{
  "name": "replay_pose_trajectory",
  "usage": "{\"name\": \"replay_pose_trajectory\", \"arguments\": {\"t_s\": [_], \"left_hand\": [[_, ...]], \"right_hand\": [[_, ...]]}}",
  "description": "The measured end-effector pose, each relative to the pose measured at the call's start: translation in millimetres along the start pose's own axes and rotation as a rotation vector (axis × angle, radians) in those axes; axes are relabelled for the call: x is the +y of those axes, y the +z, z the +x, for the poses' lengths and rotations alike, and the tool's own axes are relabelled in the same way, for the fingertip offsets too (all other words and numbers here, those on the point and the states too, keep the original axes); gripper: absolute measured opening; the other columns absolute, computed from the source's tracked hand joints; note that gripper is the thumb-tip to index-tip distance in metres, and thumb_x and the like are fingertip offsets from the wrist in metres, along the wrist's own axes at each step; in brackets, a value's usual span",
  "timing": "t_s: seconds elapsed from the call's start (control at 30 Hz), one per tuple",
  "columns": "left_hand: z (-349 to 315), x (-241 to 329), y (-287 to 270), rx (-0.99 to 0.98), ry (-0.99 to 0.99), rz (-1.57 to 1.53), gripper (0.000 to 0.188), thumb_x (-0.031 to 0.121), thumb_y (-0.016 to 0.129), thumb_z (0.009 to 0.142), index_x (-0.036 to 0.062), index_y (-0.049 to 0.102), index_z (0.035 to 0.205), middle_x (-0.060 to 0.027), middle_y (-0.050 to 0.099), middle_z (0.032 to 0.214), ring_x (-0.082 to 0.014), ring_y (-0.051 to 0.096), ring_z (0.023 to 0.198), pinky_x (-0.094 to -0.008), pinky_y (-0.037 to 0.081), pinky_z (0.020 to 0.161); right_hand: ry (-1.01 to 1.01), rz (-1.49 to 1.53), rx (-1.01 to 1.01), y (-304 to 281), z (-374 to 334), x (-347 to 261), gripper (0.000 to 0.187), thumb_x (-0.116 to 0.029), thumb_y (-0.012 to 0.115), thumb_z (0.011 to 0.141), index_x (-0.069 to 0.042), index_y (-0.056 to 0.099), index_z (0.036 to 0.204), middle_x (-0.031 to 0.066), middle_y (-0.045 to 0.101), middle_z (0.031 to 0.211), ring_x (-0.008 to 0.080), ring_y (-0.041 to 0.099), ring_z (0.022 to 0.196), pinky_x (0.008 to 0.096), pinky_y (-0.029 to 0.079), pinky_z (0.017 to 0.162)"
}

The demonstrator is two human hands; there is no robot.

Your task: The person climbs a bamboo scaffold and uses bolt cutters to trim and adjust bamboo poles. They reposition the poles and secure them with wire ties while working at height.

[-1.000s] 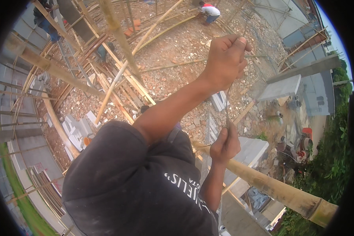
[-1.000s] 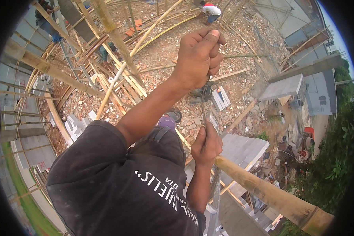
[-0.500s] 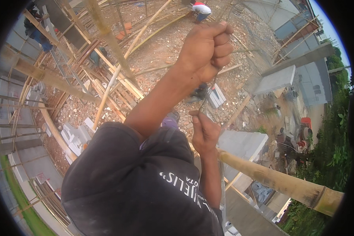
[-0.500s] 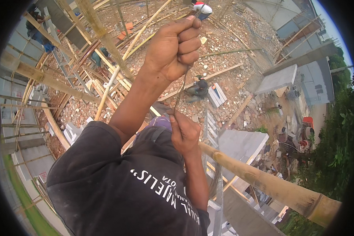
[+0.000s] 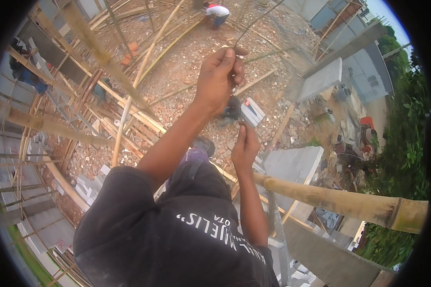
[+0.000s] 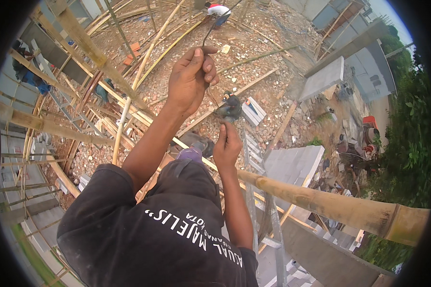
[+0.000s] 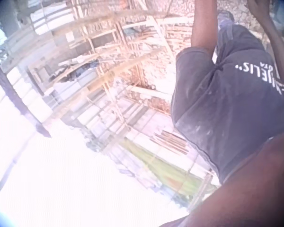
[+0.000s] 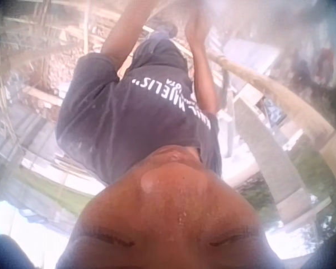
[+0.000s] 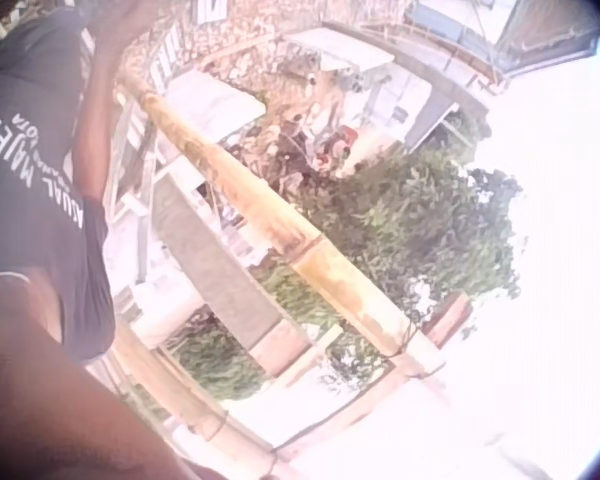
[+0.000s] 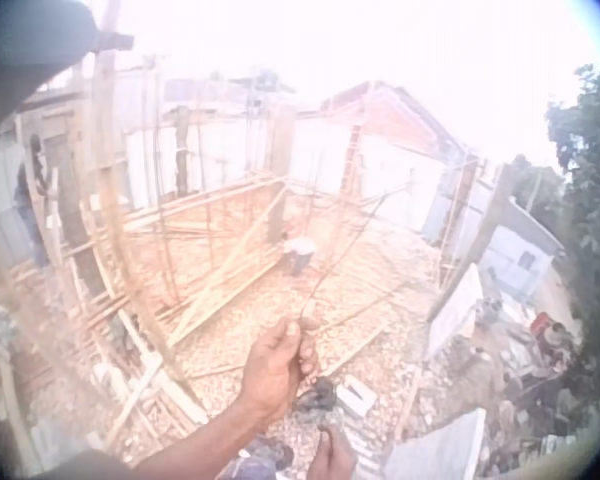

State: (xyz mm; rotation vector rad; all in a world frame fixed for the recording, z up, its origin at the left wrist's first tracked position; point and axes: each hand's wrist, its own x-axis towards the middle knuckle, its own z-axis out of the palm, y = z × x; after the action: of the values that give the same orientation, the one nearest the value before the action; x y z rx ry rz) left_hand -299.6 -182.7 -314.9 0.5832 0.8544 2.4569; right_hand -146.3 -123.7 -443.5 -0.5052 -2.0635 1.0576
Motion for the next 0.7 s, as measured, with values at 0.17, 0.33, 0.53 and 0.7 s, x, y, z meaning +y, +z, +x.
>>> {"name": "replay_pose_trajectory", "arguments": {"t_s": [0.17,0.33,0.53,0.7], "left_hand": [[1,-13,0,0.029,0.049,0.104,0.025,0.025,0.047,0.103,0.0023,0.055,0.099,0.0004,0.043,0.068,-0.0095,0.04,0.06,-0.0263,0.037,0.057],[5,3,13,0.065,0.083,-0.113,0.023,0.023,0.046,0.103,0.0051,0.052,0.09,0.0031,0.036,0.063,-0.0073,0.035,0.054,-0.0233,0.032,0.049],[19,31,26,0.046,0.132,-0.304,0.022,0.022,0.046,0.102,0.0058,0.052,0.089,0.0051,0.033,0.06,-0.0059,0.032,0.051,-0.0218,0.027,0.045],[5,37,39,0.042,-0.023,-0.325,0.021,0.021,0.046,0.102,0.0053,0.051,0.088,0.0069,0.029,0.057,-0.0051,0.026,0.046,-0.0224,0.02,0.04]], "right_hand": [[0.016,0.016,0.077,-7,30,25,0.017,-0.006,0.053,0.096,0.003,0.064,0.105,0.0139,0.066,0.092,0.021,0.063,0.079,0.0328,0.048,0.07],[0.039,0.111,0.054,-12,44,43,0.022,-0.01,0.05,0.099,0.003,0.06,0.114,0.0098,0.063,0.103,0.0148,0.058,0.094,0.0291,0.046,0.083],[-0.044,0.041,0.072,-24,51,33,0.024,-0.009,0.049,0.099,0.003,0.059,0.117,0.0104,0.063,0.108,0.0169,0.058,0.098,0.0298,0.046,0.085],[-0.346,-0.184,-0.206,-27,31,2,0.018,0.0,0.054,0.092,0.004,0.063,0.108,0.0149,0.064,0.082,0.0261,0.06,0.065,0.0345,0.049,0.064]]}}
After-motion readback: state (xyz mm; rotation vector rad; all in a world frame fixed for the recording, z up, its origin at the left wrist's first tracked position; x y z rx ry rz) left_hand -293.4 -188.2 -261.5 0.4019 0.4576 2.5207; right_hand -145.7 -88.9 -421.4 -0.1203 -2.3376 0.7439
